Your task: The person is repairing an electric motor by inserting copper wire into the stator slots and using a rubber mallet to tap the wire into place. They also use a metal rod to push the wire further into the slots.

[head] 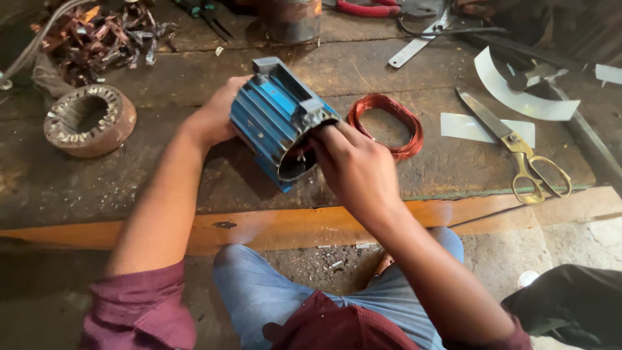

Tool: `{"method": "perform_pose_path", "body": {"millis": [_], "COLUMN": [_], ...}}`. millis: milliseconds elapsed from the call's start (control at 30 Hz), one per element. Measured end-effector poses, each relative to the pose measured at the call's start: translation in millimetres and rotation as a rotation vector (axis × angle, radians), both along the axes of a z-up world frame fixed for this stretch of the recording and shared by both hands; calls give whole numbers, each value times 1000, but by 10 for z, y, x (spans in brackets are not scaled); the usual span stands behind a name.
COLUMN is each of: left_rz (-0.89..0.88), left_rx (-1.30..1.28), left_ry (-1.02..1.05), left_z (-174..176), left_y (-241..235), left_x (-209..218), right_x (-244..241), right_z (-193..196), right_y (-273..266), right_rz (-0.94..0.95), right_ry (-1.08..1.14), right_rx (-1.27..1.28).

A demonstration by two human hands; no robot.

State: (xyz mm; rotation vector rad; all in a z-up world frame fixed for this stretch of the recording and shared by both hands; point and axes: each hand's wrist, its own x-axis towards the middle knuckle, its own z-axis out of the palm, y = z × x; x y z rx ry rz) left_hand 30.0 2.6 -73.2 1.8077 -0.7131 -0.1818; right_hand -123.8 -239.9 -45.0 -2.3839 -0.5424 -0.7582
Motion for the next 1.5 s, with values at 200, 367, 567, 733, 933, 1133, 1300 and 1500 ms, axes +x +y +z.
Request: {"method": "perform_pose_path", "body": {"millis": [200, 367, 567, 733, 933, 1133, 1300, 1500], "left_rz": [345, 715, 761, 712, 766, 780, 702, 561], "left_rx": [-344, -7, 502, 389, 335, 348, 393, 145], "left_ry": [-126, -992, -1023, -885, -905, -930, -927, -778], "left_z": [364, 133, -105, -158, -214, -225, -128, 64], "left_y": [-27, -307, -702, -816, -885, -903, -794, -320], "left_x": [-619, -1629, -1895, -1830, -1807, -1771, -1867, -1933], "right_x": [-326, -29, 157, 128, 211, 315, 247, -12], "right_z": [182, 164, 27, 90, 151, 60, 85, 120], "right_y": [-270, -205, -119, -170, -168, -170, -200, -230], "right_rz": [-35, 175, 249, 260, 194, 179, 285, 185], "right_ry": [-142, -206, -148, -120, -114, -227, -217, -124], "right_rx": [31, -140, -117, -100, -217, -272, -176, -273]}}
